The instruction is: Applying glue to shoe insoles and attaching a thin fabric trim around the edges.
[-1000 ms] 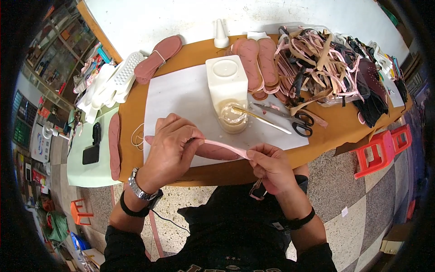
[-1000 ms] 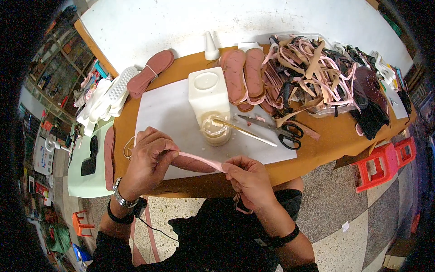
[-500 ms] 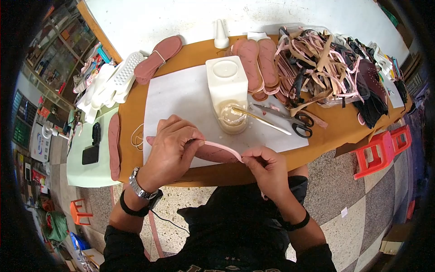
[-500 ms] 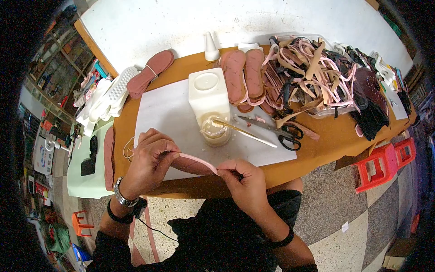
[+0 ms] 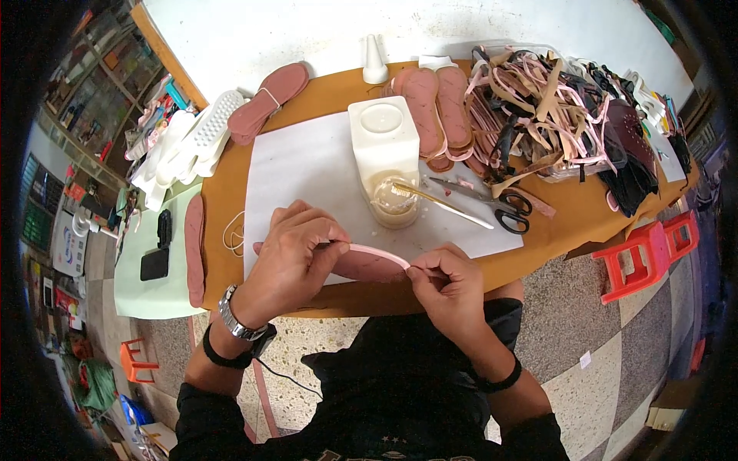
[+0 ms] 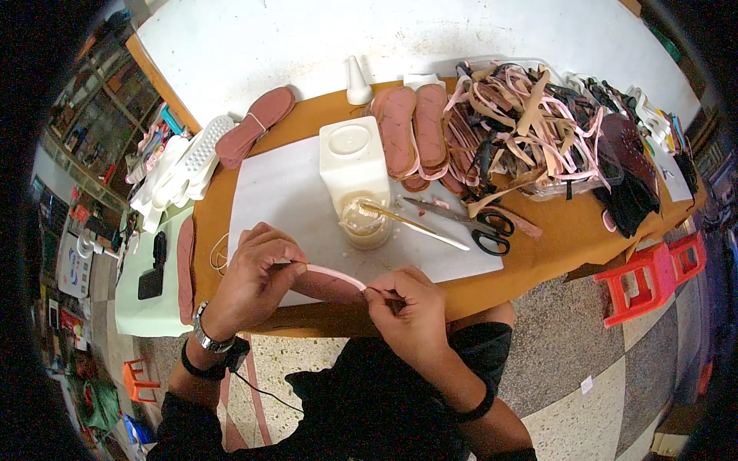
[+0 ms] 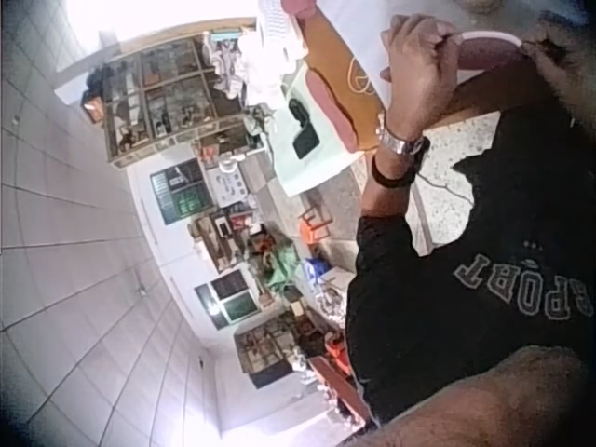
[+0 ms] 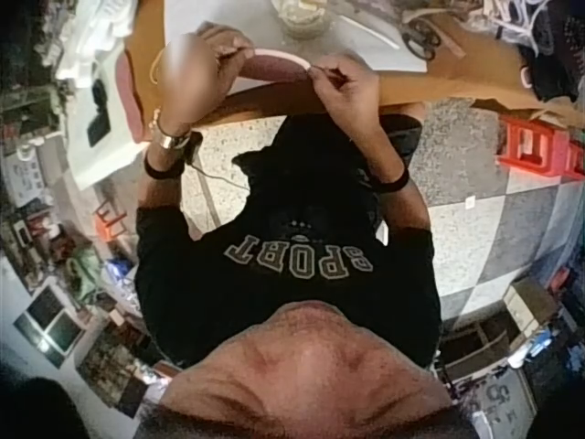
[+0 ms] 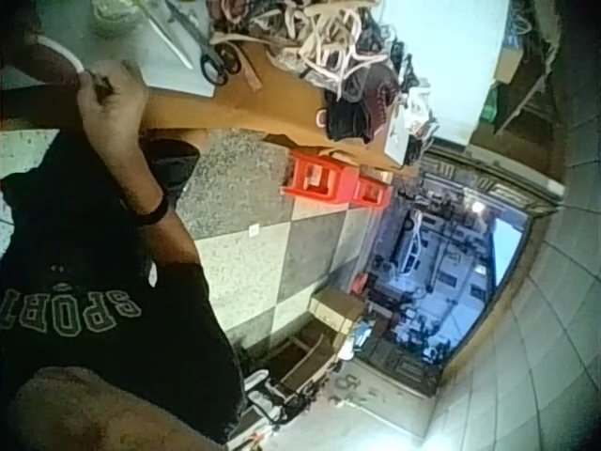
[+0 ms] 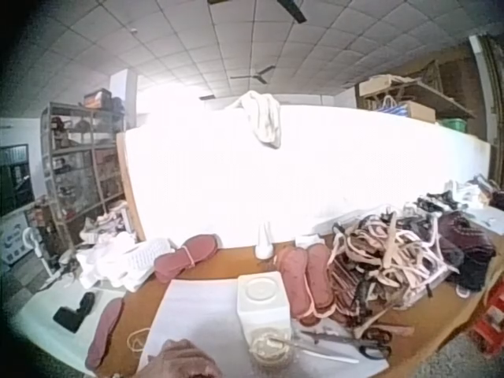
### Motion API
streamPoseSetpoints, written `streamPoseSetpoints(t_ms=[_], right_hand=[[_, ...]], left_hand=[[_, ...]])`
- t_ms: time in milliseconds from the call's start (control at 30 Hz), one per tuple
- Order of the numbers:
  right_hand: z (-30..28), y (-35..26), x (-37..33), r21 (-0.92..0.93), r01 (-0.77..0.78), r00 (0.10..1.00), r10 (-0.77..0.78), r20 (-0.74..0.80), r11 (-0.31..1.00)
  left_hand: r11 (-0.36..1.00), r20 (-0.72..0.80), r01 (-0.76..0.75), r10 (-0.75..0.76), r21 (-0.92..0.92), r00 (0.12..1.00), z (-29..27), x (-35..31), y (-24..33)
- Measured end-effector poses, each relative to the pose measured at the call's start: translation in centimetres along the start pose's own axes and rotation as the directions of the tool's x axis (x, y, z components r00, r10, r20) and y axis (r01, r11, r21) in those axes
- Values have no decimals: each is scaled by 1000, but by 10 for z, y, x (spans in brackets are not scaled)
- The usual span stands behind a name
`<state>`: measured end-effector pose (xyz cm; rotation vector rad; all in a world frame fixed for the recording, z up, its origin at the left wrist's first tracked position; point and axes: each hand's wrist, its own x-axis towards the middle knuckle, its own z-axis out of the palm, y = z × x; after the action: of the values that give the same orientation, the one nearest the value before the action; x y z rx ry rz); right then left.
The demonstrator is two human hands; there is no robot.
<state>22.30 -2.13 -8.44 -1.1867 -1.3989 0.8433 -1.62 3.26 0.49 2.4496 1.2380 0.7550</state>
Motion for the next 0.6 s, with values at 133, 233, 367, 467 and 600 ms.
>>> streamPoseSetpoints(t_ms=[133, 233, 367, 467, 600], right_hand=[[3, -4, 1, 26, 55, 998, -54, -29, 998], [4, -9, 1, 44, 57, 998, -55, -32, 997], [6, -14, 0, 57, 41, 999, -42, 11, 998], [6, -19, 0, 57, 40, 999, -41, 11, 998], [6, -24, -1, 46, 44, 999, -44, 1, 998]], left_hand=[[1000, 17, -9, 9, -4, 1000, -4, 2, 4], [999, 17, -45, 45, -11, 999, -6, 4, 8], [990, 4, -139, 139, 23, 990, -4, 8, 16], [985, 19, -169, 169, 26, 986, -2, 10, 22], [980, 56, -200, 201, -10, 978, 4, 12, 31]])
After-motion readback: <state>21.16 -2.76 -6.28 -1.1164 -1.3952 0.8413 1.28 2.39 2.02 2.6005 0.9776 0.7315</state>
